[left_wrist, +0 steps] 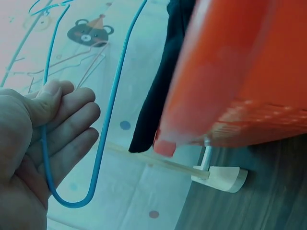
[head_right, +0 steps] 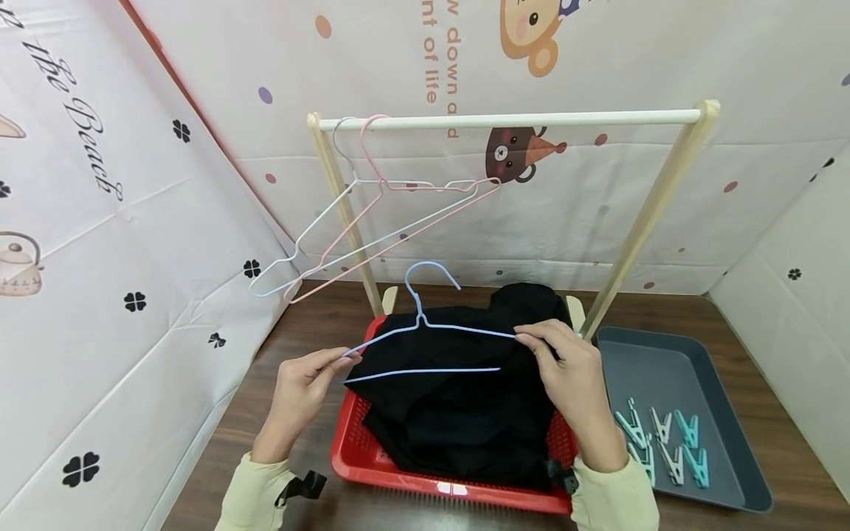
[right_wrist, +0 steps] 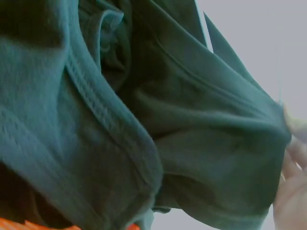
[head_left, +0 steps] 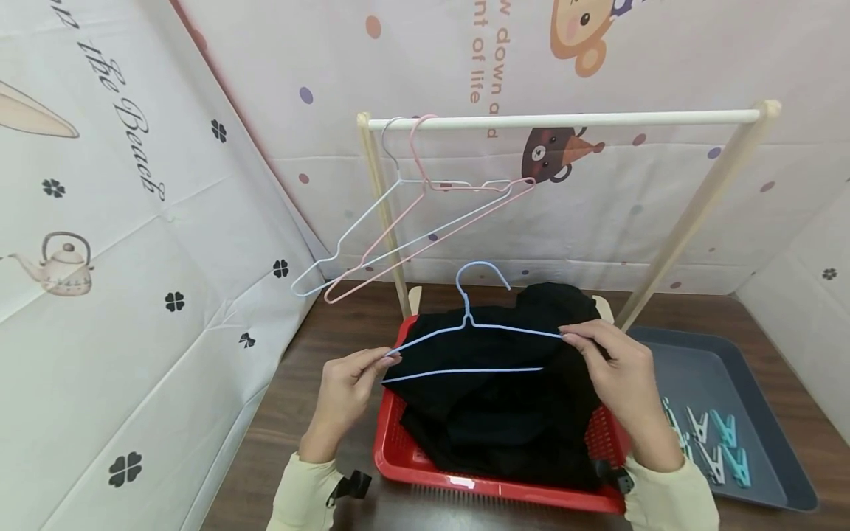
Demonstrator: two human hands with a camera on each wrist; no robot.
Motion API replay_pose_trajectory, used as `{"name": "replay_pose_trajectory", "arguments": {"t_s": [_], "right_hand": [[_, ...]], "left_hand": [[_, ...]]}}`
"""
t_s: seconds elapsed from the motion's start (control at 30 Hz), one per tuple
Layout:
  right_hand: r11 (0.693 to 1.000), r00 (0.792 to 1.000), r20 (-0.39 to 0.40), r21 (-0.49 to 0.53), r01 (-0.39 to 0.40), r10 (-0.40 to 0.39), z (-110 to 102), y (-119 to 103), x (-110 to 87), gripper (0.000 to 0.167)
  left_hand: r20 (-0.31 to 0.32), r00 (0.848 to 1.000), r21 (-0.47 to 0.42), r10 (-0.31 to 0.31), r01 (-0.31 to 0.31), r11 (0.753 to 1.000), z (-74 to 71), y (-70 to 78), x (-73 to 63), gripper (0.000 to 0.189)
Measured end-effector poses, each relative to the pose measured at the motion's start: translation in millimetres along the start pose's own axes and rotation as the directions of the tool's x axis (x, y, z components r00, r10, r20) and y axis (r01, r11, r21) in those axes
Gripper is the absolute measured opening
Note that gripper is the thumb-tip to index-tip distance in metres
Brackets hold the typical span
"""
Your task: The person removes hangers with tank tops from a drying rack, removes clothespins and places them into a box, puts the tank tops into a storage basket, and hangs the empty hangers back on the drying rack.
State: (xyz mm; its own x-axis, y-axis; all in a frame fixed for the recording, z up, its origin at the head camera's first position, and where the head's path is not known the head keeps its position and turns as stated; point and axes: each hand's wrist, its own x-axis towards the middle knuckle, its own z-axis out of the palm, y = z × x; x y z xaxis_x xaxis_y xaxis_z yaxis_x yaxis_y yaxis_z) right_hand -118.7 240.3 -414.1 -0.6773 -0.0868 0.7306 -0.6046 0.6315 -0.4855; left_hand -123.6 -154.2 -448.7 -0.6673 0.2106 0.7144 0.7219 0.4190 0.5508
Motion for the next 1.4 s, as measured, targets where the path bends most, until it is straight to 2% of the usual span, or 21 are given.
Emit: {"name": "replay_pose_trajectory", "arguments": {"t_s": [0.17, 0.2, 0.4, 0.53, 0.63, 0.73, 0.8, 0.87, 0.93, 1.0, 1.07, 1.13, 1.2, 1.3, 1.4], "right_hand": [[0.997, 0.990, -0.128, -0.050, -0.065, 0.058, 4, 4, -0.5, 0.022], [0.995, 0.987, -0.145, -0.061, -0.082, 0.073, 4, 5, -0.6, 0.021], [0.976, 0.966, -0.198, -0.109, -0.191, 0.167, 6, 10, -1.8, 0.012], [0.951, 0.942, -0.235, -0.138, -0.276, 0.240, 4, 13, -2.8, 0.007], [0.929, 0.930, -0.231, -0.171, -0.327, 0.285, 3, 14, -3.6, 0.009], [0.902, 0.927, -0.165, -0.225, -0.369, 0.338, 2, 15, -4.9, 0.009], [0.889, 0.926, -0.064, -0.261, -0.375, 0.372, 1, 16, -6.1, 0.009], [0.883, 0.912, 0.069, -0.288, -0.370, 0.404, 1, 16, -7.4, 0.009], [0.887, 0.883, 0.208, -0.299, -0.352, 0.421, 1, 17, -7.9, 0.009], [0.890, 0.844, 0.322, -0.309, -0.335, 0.429, 1, 17, -6.6, 0.012], [0.894, 0.813, 0.394, -0.314, -0.320, 0.430, 1, 14, -3.0, 0.017], [0.900, 0.797, 0.435, -0.313, -0.302, 0.419, -1, 9, 3.1, 0.024], [0.911, 0.801, 0.450, -0.301, -0.281, 0.395, -3, 0, 11.5, 0.030], [0.927, 0.817, 0.453, -0.279, -0.249, 0.356, -5, -12, 25.9, 0.036], [0.940, 0.825, 0.466, -0.266, -0.212, 0.318, 3, -17, 39.8, 0.037]], "left_hand": [[-0.038, 0.999, 0.029, 0.020, -0.019, 0.999, -6.8, -7.3, -2.9, 0.032], [-0.039, 0.999, 0.033, 0.006, -0.005, 0.999, -8.7, -8.6, -4.0, 0.031], [-0.029, 0.994, 0.043, -0.103, 0.104, 0.994, -20.6, -13.3, -9.8, 0.024], [-0.041, 0.993, 0.064, -0.114, 0.116, 0.991, -24.3, -15.8, -11.1, 0.024], [-0.053, 0.992, 0.074, -0.116, 0.120, 0.990, -25.5, -16.6, -11.9, 0.025], [-0.087, 0.990, 0.088, -0.108, 0.116, 0.989, -25.0, -17.9, -12.9, 0.025], [-0.125, 0.987, 0.094, -0.100, 0.112, 0.989, -24.2, -19.1, -13.7, 0.026], [-0.162, 0.982, 0.098, -0.100, 0.117, 0.988, -22.9, -19.7, -14.3, 0.024], [-0.191, 0.976, 0.105, -0.108, 0.129, 0.986, -21.0, -20.1, -15.2, 0.022], [-0.209, 0.971, 0.126, -0.115, 0.143, 0.982, -18.7, -20.2, -16.1, 0.021], [-0.220, 0.966, 0.145, -0.132, 0.166, 0.975, -16.4, -19.7, -17.2, 0.019], [-0.239, 0.959, 0.157, -0.152, 0.192, 0.969, -14.5, -18.7, -18.4, 0.017], [-0.261, 0.950, 0.166, -0.174, 0.222, 0.961, -12.8, -17.1, -19.6, 0.015], [-0.293, 0.930, 0.162, -0.220, 0.275, 0.948, -9.1, -14.3, -21.2, 0.012], [-0.301, 0.918, 0.147, -0.257, 0.311, 0.939, -4.6, -11.1, -22.1, 0.011]]}}
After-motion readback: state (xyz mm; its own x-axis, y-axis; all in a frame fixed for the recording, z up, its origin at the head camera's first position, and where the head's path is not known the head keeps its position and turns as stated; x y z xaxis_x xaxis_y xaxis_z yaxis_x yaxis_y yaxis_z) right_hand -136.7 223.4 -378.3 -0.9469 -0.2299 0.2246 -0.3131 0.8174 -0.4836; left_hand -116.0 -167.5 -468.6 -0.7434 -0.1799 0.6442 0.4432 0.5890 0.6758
